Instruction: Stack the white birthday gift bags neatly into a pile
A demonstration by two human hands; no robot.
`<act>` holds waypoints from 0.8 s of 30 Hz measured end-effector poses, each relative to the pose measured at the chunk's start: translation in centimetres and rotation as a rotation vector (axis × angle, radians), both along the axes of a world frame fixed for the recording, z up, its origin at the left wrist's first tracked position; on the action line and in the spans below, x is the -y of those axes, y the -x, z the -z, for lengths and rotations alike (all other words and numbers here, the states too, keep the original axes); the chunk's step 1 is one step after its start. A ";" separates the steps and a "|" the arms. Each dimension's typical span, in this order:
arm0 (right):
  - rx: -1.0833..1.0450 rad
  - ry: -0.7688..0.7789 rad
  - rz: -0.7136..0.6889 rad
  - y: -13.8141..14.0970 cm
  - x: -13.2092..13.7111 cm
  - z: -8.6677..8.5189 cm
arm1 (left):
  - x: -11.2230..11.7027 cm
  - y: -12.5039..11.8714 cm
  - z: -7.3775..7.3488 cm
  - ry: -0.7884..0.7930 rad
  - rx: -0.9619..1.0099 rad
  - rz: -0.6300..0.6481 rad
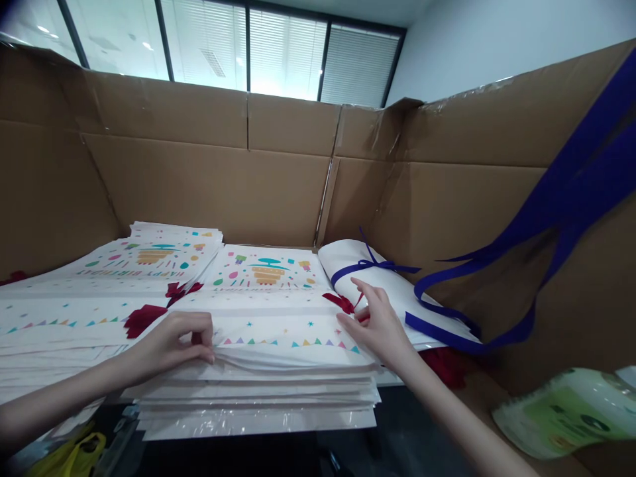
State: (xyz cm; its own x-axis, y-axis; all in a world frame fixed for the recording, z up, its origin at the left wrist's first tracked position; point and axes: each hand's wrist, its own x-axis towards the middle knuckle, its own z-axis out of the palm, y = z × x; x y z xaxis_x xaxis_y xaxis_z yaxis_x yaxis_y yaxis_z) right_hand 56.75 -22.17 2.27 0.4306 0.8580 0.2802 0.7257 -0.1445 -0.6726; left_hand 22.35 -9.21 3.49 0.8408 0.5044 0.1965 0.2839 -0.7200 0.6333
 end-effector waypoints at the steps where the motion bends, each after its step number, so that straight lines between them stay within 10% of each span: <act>1: 0.097 -0.053 -0.044 0.8 0.1 -0.4 | 0.0 -0.2 -0.1 0.025 0.004 0.004; 9: 0.569 0.021 -0.658 11.3 -0.7 -2.7 | 0.0 -1.0 0.0 -0.115 0.068 0.071; 24: 0.571 0.148 -0.660 11.6 -3.4 0.3 | -0.7 0.6 1.8 -0.341 0.017 0.103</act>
State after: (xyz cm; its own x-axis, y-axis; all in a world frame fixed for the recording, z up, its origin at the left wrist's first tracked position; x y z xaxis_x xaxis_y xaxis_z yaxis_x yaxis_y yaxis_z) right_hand 45.12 -18.72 1.97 -0.3374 0.9263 0.1678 0.9110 0.3662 -0.1898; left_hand 21.71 -8.46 1.64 0.8788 0.3204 0.3536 0.1905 -0.9150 0.3555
